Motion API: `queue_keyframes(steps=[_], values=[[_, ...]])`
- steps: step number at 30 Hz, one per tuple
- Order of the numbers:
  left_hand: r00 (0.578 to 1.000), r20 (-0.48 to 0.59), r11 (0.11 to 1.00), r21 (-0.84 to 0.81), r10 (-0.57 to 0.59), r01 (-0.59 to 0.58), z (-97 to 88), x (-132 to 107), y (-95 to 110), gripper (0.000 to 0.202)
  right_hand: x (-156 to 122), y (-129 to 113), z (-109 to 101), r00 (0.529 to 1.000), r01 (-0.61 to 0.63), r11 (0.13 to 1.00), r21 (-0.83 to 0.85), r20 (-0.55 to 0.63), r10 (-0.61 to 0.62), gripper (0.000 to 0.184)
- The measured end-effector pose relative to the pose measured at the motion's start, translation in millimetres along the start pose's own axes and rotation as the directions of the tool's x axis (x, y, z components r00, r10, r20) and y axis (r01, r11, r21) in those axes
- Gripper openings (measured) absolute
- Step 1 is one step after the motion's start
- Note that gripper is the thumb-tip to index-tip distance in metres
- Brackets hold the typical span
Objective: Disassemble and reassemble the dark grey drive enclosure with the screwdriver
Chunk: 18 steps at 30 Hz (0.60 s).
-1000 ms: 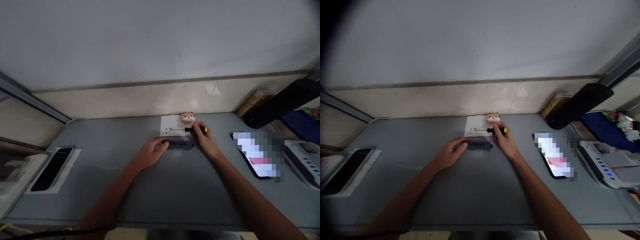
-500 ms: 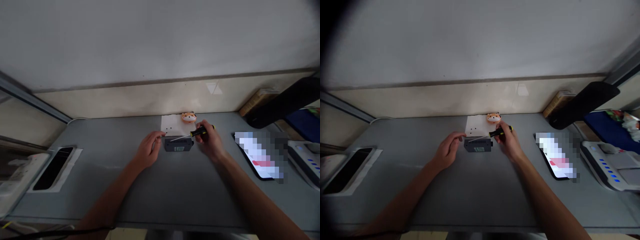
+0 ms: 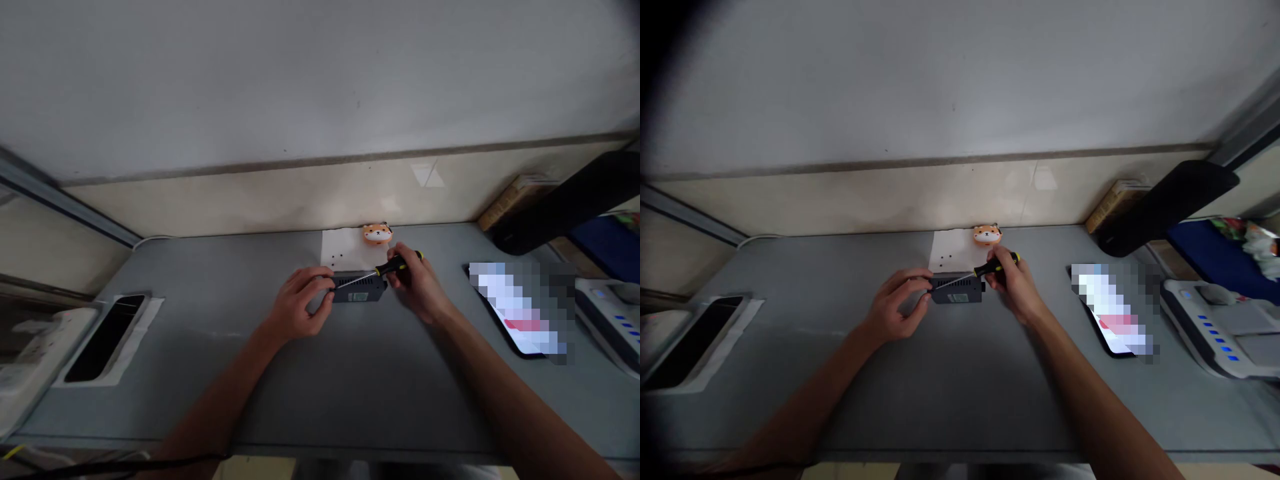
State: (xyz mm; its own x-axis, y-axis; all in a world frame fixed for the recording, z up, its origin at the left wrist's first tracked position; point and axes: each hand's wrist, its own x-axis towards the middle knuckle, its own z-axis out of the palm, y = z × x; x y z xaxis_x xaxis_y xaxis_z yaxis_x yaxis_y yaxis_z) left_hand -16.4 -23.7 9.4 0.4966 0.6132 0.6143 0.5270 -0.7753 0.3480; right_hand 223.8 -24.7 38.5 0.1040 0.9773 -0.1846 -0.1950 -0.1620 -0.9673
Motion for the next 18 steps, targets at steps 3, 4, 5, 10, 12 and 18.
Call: queue_keyframes(steps=[3,4,5,10,12,18], values=[[0.998,-0.039,0.999,0.008,0.042,-0.042,-0.3,2.2,1.5,0.015,0.3,1.4,-0.9,1.0,0.002,1.0,-0.009,0.011,-0.002,0.047],[0.996,-0.059,0.998,0.006,0.059,-0.059,-0.5,3.0,2.1,0.015,0.1,1.6,-1.0,1.0,-0.002,1.0,-0.007,0.013,0.002,0.046],[0.994,-0.076,0.997,0.004,0.076,-0.075,-0.9,3.7,2.6,0.016,-0.1,1.7,-1.0,1.0,-0.007,1.0,-0.004,0.014,0.007,0.046],[0.995,-0.058,0.997,0.005,0.077,-0.077,-2.7,4.3,3.9,0.018,-0.8,2.5,-0.4,1.0,-0.015,0.999,0.037,0.014,0.015,0.046],[0.996,-0.054,0.998,-0.004,0.064,-0.064,-2.9,4.0,4.2,0.02,-0.6,3.1,-0.4,1.0,-0.022,0.998,0.055,0.02,0.021,0.046],[0.99,-0.091,0.994,0.007,0.106,-0.106,-3.0,5.1,5.0,0.016,-1.1,2.1,0.7,0.999,-0.05,0.998,0.034,-0.015,0.051,0.044]])
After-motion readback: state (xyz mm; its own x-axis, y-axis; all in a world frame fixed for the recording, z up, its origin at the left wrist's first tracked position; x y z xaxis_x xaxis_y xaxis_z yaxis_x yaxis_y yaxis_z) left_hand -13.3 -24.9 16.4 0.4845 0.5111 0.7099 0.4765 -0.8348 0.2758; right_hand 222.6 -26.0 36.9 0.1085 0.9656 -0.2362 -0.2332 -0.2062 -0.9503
